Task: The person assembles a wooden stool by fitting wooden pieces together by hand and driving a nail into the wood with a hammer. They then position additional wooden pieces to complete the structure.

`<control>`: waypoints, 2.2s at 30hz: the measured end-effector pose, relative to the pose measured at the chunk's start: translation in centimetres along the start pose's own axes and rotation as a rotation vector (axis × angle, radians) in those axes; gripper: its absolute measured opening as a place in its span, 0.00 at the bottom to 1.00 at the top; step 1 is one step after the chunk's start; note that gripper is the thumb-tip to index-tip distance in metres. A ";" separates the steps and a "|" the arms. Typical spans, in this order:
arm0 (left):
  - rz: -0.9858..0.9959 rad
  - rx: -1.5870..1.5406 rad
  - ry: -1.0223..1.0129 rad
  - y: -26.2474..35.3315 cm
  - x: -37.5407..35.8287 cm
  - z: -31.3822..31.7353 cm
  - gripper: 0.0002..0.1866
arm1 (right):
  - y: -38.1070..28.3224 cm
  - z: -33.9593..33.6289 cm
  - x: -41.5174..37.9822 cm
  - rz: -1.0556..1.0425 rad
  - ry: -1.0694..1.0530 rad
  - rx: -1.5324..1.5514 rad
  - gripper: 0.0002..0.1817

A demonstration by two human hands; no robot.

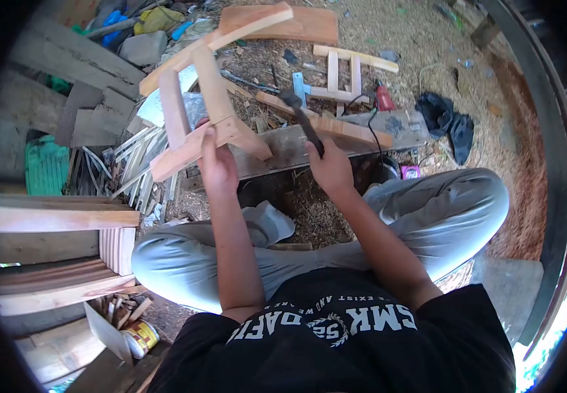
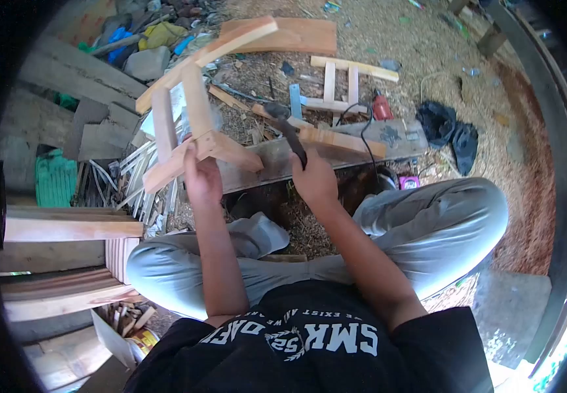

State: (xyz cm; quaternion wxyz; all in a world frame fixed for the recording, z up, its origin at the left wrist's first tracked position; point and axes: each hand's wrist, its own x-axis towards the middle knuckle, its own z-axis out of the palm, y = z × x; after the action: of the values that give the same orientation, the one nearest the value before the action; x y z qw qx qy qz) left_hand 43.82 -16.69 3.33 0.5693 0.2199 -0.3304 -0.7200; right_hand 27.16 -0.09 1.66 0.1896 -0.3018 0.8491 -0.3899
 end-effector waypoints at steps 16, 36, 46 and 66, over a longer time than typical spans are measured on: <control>-0.066 0.084 0.065 0.7 -0.8 1.0 0.23 | -5.8 4.3 6.3 -0.725 -0.284 0.522 0.29; 0.078 -0.107 0.045 1.7 -1.9 -2.2 0.38 | -11.6 6.4 3.6 -0.974 -0.374 0.348 0.28; 0.177 -0.715 -0.353 4.3 -2.8 0.4 0.40 | -18.2 4.0 1.7 -1.294 -0.405 0.115 0.26; 0.107 0.303 0.261 0.5 1.5 -2.1 0.20 | -13.4 -4.8 7.1 -1.274 -0.336 -0.359 0.22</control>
State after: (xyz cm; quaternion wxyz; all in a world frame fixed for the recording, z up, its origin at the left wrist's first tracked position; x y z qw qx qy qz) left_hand 45.22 -18.70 2.41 0.6049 0.3766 -0.3697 -0.5963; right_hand 24.12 -9.07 14.47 -0.0006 -0.8261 0.5162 -0.2263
